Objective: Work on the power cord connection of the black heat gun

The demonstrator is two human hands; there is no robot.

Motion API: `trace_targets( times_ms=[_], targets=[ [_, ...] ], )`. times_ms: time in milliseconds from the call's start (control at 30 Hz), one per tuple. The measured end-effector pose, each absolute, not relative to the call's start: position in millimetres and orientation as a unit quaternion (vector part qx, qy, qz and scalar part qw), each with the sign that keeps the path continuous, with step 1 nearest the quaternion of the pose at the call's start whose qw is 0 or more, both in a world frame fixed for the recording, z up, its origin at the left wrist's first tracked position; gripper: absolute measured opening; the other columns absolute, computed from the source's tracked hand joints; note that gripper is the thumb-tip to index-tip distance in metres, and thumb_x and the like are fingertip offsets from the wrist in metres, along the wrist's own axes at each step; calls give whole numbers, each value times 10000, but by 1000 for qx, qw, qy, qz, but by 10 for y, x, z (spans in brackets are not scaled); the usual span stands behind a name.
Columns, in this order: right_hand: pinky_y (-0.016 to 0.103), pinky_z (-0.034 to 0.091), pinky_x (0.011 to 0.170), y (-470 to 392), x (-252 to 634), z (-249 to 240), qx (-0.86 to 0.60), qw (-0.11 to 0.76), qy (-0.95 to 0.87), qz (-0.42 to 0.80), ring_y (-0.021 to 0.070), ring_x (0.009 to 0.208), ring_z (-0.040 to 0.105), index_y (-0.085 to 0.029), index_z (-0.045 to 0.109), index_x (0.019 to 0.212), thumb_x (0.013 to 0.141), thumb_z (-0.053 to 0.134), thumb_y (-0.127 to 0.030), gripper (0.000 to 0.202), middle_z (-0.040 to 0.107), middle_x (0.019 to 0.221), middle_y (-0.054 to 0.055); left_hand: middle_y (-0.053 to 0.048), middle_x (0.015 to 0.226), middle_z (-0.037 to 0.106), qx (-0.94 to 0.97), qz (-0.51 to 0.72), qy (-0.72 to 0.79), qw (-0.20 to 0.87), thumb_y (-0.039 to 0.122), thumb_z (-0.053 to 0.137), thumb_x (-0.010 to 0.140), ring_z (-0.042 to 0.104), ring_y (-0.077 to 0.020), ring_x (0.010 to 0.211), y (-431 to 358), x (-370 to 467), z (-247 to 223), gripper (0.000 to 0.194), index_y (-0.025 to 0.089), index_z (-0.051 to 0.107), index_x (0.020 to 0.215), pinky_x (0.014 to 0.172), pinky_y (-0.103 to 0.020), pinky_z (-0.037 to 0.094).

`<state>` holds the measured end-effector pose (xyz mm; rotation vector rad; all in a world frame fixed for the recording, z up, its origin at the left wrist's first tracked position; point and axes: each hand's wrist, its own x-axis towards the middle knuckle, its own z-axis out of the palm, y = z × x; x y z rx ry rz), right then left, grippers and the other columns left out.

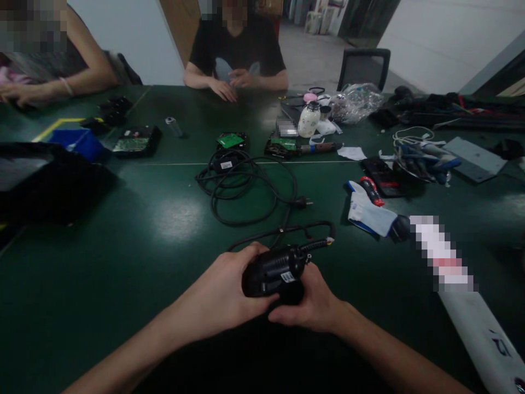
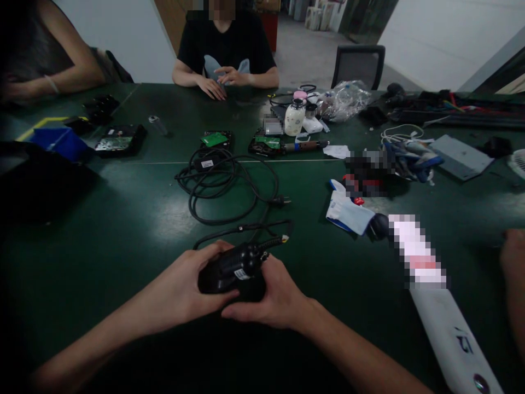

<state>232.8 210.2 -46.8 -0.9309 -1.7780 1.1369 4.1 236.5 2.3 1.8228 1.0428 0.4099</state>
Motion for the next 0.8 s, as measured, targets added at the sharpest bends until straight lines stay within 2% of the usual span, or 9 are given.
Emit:
trace_targets(
  times_ms=[67,133,233,367,467,533,600,667,800],
  targets=[
    [438,582,959,2087,2272,-442,-370,414,-644,527,274,1086,688,-280,578,1340,762,910,-463,691,694,1214,72,-70,1276,713,752,187,407,485,345,766,813,737,-262,1058,2310,41,-16,819,336,360,1525,806,-377,627],
    [434,585,984,2092,2243,-396,-360,399,-604,589,263,1124,690,-280,561,1353,778,909,-378,679,696,1238,70,-88,1434,631,766,185,385,481,301,733,830,672,-282,1247,2279,44,-29,930,340,207,1596,1006,-458,595],
    [432,601,982,2108,2244,-336,-340,377,-559,656,251,1110,718,-284,612,1306,802,887,-303,574,731,1213,53,-64,1531,553,798,168,376,440,291,716,855,604,-282,1349,2272,51,-19,909,359,210,1607,1123,-493,529],
    [459,605,992,2150,2292,-397,-358,393,-514,673,264,1108,729,-288,641,1273,783,896,-311,553,748,1186,50,-53,1515,565,840,134,391,351,390,751,869,632,-305,1292,2337,-16,-17,911,380,231,1617,1084,-491,539],
    [476,561,1052,2209,2331,-529,-392,464,-474,637,284,1202,682,-288,596,1283,807,870,-399,560,716,1251,70,-52,1301,689,844,111,418,317,515,736,899,702,-295,1090,2438,-133,-105,722,363,414,1527,963,-457,567],
    [429,596,946,2246,2351,-597,-414,515,-430,616,269,1141,684,-303,554,1290,861,812,-449,522,695,1249,72,-38,1264,693,832,126,404,358,540,683,950,698,-259,1058,2503,-199,-213,540,348,520,1428,907,-394,565],
    [367,598,832,2272,2370,-619,-413,526,-413,618,232,1031,681,-332,509,1314,890,787,-436,519,671,1228,57,-39,1312,667,811,165,372,419,534,650,985,668,-244,1133,2544,-233,-327,503,333,523,1428,943,-367,546],
    [339,579,816,2290,2393,-594,-389,512,-444,625,211,989,656,-341,513,1300,872,809,-416,526,644,1201,42,-48,1353,644,795,193,343,462,508,648,1000,637,-241,1189,2553,-234,-410,511,322,508,1455,991,-364,521],
    [374,553,921,2320,2443,-517,-331,430,-555,631,233,1067,623,-291,617,1263,805,856,-441,538,613,1193,52,-49,1395,618,802,199,287,485,463,650,1016,596,-229,1239,2515,-190,-454,540,330,478,1510,1048,-360,477]
  ],
)
